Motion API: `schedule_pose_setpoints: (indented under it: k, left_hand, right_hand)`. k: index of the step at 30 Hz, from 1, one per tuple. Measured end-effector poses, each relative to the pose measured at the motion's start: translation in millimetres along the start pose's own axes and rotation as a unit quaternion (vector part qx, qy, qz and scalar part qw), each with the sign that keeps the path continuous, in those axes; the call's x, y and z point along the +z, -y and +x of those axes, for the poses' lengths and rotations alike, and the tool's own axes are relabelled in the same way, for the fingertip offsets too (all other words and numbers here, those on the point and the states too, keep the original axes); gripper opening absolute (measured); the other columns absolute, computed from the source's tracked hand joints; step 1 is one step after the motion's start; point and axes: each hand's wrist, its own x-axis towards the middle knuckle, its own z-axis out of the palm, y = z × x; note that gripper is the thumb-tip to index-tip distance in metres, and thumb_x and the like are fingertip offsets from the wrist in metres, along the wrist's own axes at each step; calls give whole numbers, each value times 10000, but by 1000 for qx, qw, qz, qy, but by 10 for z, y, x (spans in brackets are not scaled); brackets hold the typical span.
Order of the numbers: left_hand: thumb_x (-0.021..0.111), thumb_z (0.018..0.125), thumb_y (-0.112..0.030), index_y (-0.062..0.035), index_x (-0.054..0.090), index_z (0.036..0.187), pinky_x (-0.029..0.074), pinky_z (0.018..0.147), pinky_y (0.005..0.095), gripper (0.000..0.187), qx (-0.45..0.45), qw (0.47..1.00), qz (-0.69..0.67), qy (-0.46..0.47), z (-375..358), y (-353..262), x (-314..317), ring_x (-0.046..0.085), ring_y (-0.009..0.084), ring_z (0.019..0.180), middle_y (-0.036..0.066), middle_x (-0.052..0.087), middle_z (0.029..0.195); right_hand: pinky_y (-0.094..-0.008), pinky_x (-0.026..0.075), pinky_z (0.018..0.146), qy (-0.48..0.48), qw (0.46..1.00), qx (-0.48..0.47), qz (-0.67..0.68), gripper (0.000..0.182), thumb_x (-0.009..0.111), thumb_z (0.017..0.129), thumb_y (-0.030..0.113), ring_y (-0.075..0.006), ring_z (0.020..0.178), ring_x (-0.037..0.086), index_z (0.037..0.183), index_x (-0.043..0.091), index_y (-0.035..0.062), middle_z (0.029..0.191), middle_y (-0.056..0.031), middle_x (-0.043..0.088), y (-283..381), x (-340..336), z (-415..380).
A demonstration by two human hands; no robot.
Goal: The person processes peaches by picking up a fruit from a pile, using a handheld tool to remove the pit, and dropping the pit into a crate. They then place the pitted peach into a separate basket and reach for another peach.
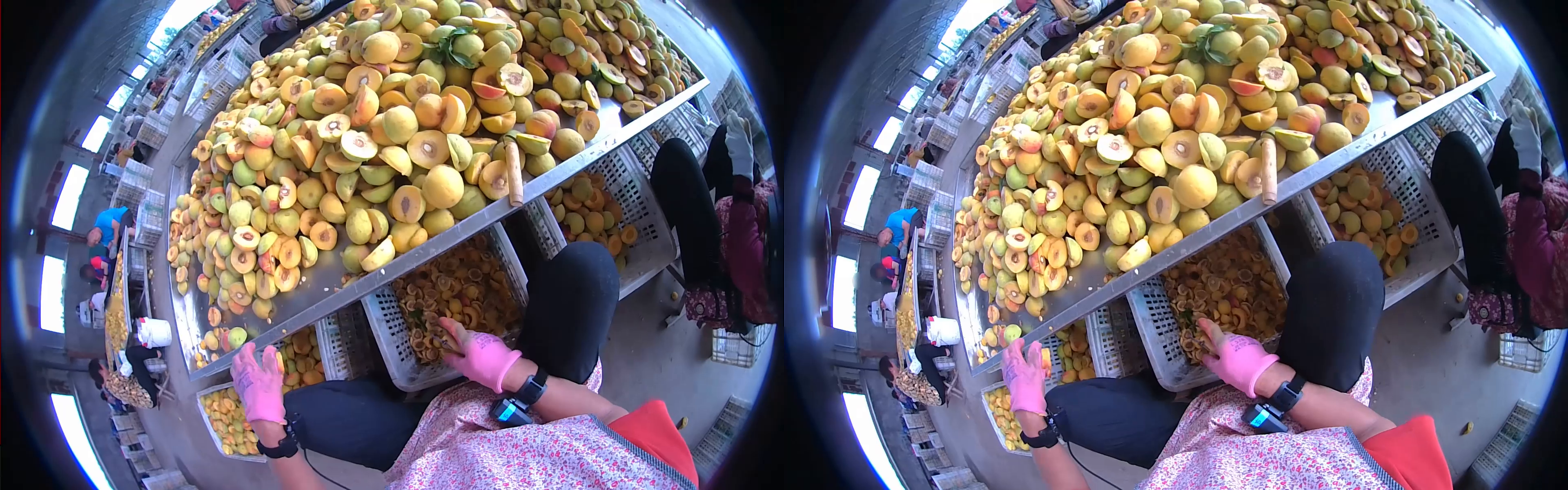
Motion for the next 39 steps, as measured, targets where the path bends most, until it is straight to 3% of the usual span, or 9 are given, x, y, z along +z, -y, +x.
schedule_pose_setpoints:
  k: [6, 13, 24, 26, 27, 28, 30, 32, 39]
  left_hand:
    - [614, 954, -219, -13, 596, 1208, 446, 986, 447, 328, 248, 963, -90, -46, 782, -601, 102, 585, 360, 1102, 177, 619, 1153]
    - [713, 846, -331, -97, 627, 1185, 464, 926, 468, 421, 234, 970, 36, 46, 1565, -1699, 414, 620, 327, 1078, 136, 667, 1136]
    - [721, 869, -361, -31, 591, 1063, 542, 792, 433, 405, 243, 962, -84, 95, 1225, -1709, 350, 682, 318, 928, 163, 659, 1012]
    - [698, 918, -376, -34, 538, 1017, 536, 669, 355, 391, 166, 891, -400, 135, 1048, -1717, 353, 670, 225, 818, 93, 629, 931]
    - [678, 955, -357, -69, 498, 1019, 487, 597, 262, 346, -5, 783, -571, 246, 832, -1923, 20, 610, 137, 741, 40, 583, 889]
    - [678, 955, -357, -69, 498, 1019, 487, 597, 262, 346, -10, 780, -572, 254, 709, -1981, -3, 610, 137, 741, 40, 583, 889]
    - [629, 998, -324, -104, 500, 1091, 457, 582, 275, 271, -19, 569, -771, 286, 415, -2000, 74, 525, 137, 656, 46, 588, 953]
    - [634, 992, -316, -87, 510, 1128, 376, 551, 238, 294, -41, 485, -824, 292, 188, -2137, 154, 482, 122, 617, 38, 568, 942]
    - [425, 1040, -566, -30, 572, 1183, 481, 636, 227, 574, -80, 565, -779, 258, -456, -2151, 467, 605, 107, 737, 41, 620, 932]
  right_hand:
    - [-471, 503, 906, 13, 996, -48, -71, 695, 585, 962, 275, -442, 1036, 647, 1542, 269, 59, 1119, -289, 668, -114, 143, 52]
    - [-497, 495, 922, 95, 985, 39, -136, 579, 531, 970, 451, -439, 1060, 652, 1366, 469, 33, 1107, -288, 682, -26, -33, 115]
    - [-506, 514, 847, 84, 990, 26, -106, 496, 527, 975, 499, -446, 969, 666, 1147, 571, 36, 997, -267, 699, 17, -126, 44]
    - [-497, 507, 869, 51, 993, 34, -101, 506, 527, 976, 501, -433, 998, 663, 1161, 575, 32, 1026, -251, 704, 112, -196, -2]
    - [-497, 507, 869, 52, 993, 40, -100, 506, 527, 976, 501, -433, 998, 663, 1161, 575, 32, 1026, -251, 704, 146, -225, 0]
    - [-499, 508, 849, 27, 997, 26, -68, 501, 544, 972, 496, -433, 974, 666, 1153, 573, 30, 1005, -247, 706, 171, -243, -9]
    - [-484, 514, 791, -32, 999, 10, -14, 466, 594, 966, 457, -414, 907, 680, 1139, 565, 26, 940, -227, 706, 187, -220, -32]
    - [-414, 518, 696, -66, 992, -5, 104, 397, 585, 997, 396, -328, 774, 687, 1141, 549, 28, 857, -172, 693, 254, -230, -54]
    - [-434, 516, 657, -150, 970, -175, 78, 304, 610, 1000, 291, -381, 797, 687, 1155, 542, 39, 849, -189, 676, 626, -371, -277]
